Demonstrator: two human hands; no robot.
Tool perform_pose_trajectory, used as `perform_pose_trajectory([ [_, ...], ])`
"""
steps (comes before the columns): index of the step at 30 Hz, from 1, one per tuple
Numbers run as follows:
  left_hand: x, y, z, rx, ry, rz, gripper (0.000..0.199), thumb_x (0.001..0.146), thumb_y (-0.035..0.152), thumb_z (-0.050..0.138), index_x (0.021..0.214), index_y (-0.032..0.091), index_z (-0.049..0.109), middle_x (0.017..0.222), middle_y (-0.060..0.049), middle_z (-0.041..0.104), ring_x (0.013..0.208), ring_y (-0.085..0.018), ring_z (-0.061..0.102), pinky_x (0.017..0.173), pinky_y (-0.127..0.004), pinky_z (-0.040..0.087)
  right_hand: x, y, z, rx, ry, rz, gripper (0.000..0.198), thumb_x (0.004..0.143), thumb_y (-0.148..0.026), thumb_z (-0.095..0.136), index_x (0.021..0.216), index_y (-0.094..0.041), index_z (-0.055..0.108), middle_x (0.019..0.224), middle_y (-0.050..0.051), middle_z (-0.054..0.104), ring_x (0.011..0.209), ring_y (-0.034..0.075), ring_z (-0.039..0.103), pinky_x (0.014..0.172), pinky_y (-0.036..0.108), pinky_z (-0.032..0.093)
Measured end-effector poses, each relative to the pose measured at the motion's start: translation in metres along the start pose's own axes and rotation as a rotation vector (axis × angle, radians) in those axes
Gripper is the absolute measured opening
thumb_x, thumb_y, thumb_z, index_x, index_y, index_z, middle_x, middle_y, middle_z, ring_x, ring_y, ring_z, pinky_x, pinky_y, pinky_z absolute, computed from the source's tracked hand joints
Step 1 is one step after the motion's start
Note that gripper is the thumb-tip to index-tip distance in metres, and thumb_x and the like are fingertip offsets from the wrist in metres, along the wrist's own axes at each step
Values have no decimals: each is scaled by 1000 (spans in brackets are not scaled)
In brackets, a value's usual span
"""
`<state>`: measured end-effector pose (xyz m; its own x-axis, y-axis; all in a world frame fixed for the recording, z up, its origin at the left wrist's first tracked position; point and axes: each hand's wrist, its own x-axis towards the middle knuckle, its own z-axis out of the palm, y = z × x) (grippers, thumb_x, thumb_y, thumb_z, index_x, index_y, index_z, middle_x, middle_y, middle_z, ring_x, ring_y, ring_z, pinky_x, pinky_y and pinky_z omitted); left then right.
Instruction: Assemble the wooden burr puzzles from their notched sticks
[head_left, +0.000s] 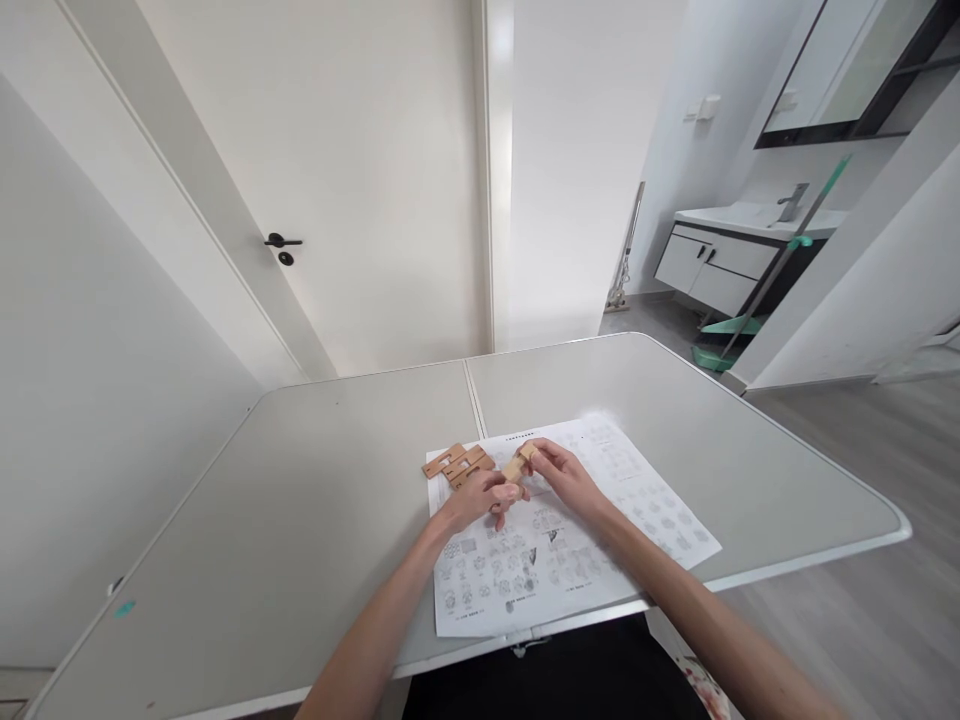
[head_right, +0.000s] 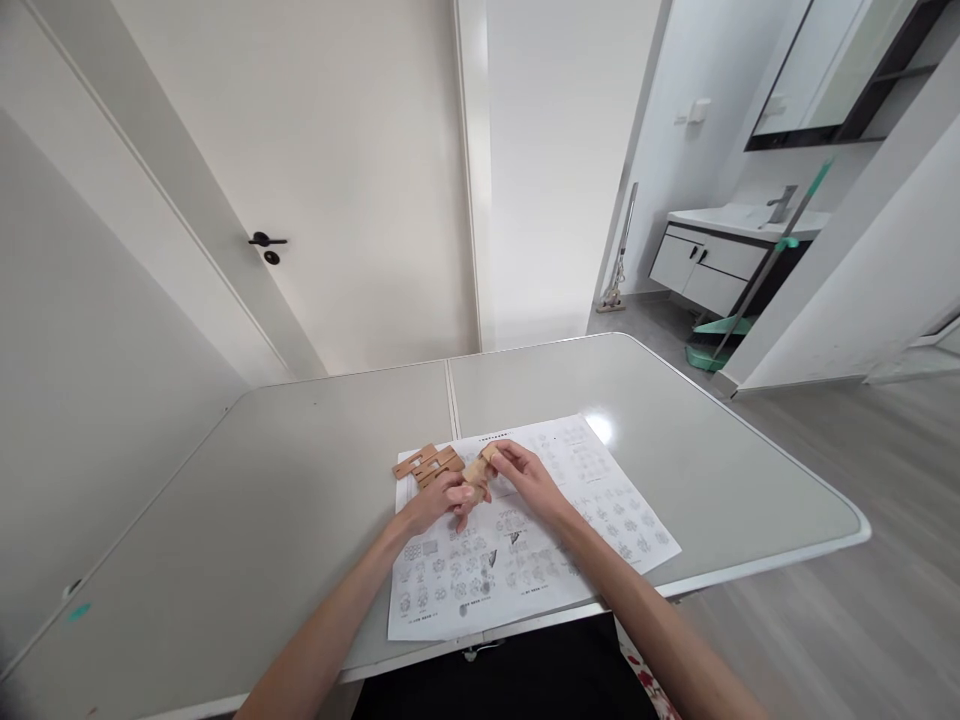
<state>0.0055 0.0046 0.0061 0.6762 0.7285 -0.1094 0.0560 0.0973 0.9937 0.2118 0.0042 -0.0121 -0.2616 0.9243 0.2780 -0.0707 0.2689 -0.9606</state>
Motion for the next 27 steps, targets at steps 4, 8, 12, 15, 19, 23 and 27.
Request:
perform_pose_trajectory([
  [4,-2,1,5,229,61,50,26,82,40,71,97,19,76,66,1,54,51,-11,50,48,-24,41,4,8,-6,-5,197,13,40,98,-59,51,102,-22,63,78,3,61,74,20,59,75,35,53],
  [8,-2,1,9,426,239,192,43,75,39,80,114,22,72,85,-3,62,66,-15,53,57,-25,45,6,13,-11,-71,363,43,41,96,-58,56,110,-20,65,78,2,63,65,18,56,65,32,51],
  [12,-1,-1,5,626,453,314,52,72,43,83,119,25,69,95,-5,65,76,-20,58,68,-30,50,6,21,-10,-248,380,75,44,93,-60,57,108,-20,67,76,3,66,66,20,60,63,32,50],
  [15,0,-4,-1,775,552,358,54,74,41,81,123,29,66,104,-5,65,91,-24,62,83,-35,52,5,27,-9,-384,355,100,44,94,-60,54,107,-20,67,80,5,71,66,20,62,63,31,50],
  [19,1,-7,-8,945,597,396,51,72,38,82,119,26,65,116,-8,61,110,-28,59,97,-42,50,4,30,-9,-534,326,106,43,96,-58,50,106,-21,69,78,4,72,64,20,62,63,30,49],
  [23,1,-11,-13,1066,562,395,46,66,36,85,108,25,69,125,-8,59,121,-32,52,102,-46,48,3,30,-9,-636,314,102,40,97,-54,47,103,-22,70,81,4,74,65,21,63,65,30,48],
  [27,2,-14,-13,1146,520,364,45,68,36,83,110,26,70,131,-9,57,127,-34,47,105,-49,47,2,28,-8,-665,291,102,38,99,-51,46,103,-23,70,84,5,74,68,21,64,65,30,47],
])
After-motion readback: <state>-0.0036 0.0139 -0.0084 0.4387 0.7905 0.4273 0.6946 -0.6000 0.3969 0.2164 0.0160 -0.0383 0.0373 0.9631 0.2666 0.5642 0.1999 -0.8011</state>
